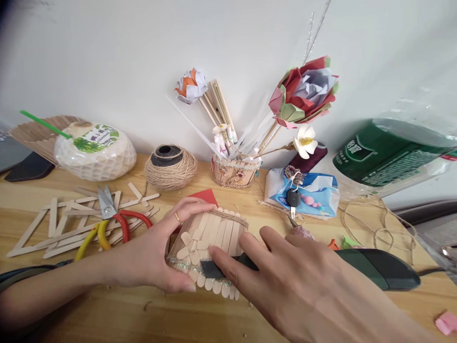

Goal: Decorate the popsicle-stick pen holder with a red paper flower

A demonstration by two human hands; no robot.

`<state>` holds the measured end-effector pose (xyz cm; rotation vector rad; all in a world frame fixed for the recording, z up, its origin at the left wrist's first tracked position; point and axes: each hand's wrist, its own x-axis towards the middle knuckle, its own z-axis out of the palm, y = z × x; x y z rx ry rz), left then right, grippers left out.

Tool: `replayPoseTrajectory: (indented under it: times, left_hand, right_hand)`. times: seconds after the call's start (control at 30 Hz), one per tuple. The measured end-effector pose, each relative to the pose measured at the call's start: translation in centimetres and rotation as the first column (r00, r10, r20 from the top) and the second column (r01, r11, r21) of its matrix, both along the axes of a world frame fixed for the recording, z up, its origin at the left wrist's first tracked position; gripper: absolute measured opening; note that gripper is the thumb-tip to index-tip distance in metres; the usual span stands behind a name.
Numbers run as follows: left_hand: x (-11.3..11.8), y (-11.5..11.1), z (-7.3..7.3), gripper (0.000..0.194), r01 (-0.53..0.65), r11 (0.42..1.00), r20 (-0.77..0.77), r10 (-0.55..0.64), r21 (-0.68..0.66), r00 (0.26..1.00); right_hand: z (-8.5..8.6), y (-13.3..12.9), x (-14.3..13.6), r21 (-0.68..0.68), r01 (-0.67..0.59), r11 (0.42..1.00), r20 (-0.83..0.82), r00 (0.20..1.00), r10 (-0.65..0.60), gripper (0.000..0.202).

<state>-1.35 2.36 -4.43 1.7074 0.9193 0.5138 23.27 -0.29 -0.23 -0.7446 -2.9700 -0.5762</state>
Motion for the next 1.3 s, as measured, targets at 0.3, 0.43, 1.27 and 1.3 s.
replayPoseTrajectory:
  times: [0.3,0.43,1.27,1.3]
  left_hand:
    - [0.1,0.0,0.2,0.094,-0.009,1.0,0.007,0.009,-0.02,1.0]
    - [0.0,0.0,-0.1,0.093,-0.001,1.0,0.019,0.001,0.004,1.0]
    - [0.1,-0.2,-0.1,0.091,-0.02,0.999,0.001,0.02,-0.035,1.0]
    - [0.1,-0.3,-0.1,0.091,-0.019,0.999,0.004,0.019,-0.04,1.0]
  right_hand:
    - [0.1,-0.3,-0.4,0.003,0.065,0.998,-0.046,0.997,-0.065,0.06]
    - [0.1,-0.1,-0.5,-0.104,0.085,0.991,-0.074,0.993,-0.093,0.055]
    - [-0.1,-0.9,-1.3,-0.058,0.111,0.992,-0.146,0.982,-0.118,0.047]
    - [-0.1,-0.9,-1.3,-0.057,0.108,0.992,-0.149,0.982,-0.116,0.046]
